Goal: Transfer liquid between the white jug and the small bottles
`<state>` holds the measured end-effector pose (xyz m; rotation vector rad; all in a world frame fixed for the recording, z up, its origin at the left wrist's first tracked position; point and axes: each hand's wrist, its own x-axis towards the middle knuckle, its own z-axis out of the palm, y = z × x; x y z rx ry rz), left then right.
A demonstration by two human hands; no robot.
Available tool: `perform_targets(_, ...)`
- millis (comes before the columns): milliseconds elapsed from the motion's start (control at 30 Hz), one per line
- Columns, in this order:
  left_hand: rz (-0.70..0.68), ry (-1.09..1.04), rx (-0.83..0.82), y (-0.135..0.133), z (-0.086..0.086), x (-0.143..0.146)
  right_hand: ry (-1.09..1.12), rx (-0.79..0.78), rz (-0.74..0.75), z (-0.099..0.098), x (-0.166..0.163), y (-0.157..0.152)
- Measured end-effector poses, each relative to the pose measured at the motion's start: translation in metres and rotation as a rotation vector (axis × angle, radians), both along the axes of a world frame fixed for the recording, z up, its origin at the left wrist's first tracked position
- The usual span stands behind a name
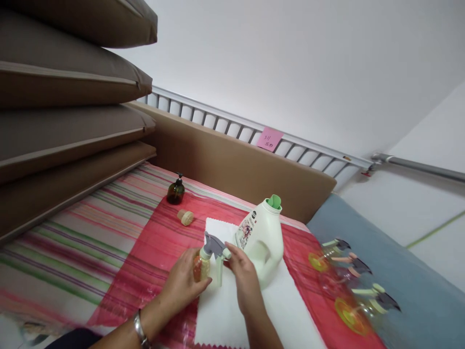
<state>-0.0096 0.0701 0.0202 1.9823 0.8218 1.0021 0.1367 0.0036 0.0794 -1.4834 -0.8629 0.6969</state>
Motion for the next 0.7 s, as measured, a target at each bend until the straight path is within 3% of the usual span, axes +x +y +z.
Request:
perform_targets(100, -0.013, 0.067, 0.034, 0.002, -0.001, -0.001, -0.106, -0.066, -0.060, 0.024, 0.008, -0.003)
perform_targets(267, -0.020, 0.089, 0.077, 0.004, 0.000, -0.003, -0.578, -0.321, 0.218, 0.071, -0.004, 0.002)
perform_targets(433, -0.022, 0.068, 0.080, 0.007, 0.007, -0.008, -0.986, -0.227, 0.363, 0.083, 0.002, 0.011)
perform_targets(533, -0.002, 0.061, 0.076, 0.009, 0.009, -0.008, -0.944, -0.244, 0.254, 0.087, 0.005, 0.013)
perform_targets(633, 0.006, 0.073, 0.088, 0.010, 0.008, -0.008, -0.623, -0.373, 0.154, 0.088, -0.005, 0.015)
perform_targets(700, 0.002, 0.092, 0.105, 0.010, 0.008, -0.009, -0.482, -0.420, 0.171, 0.083, -0.015, 0.018)
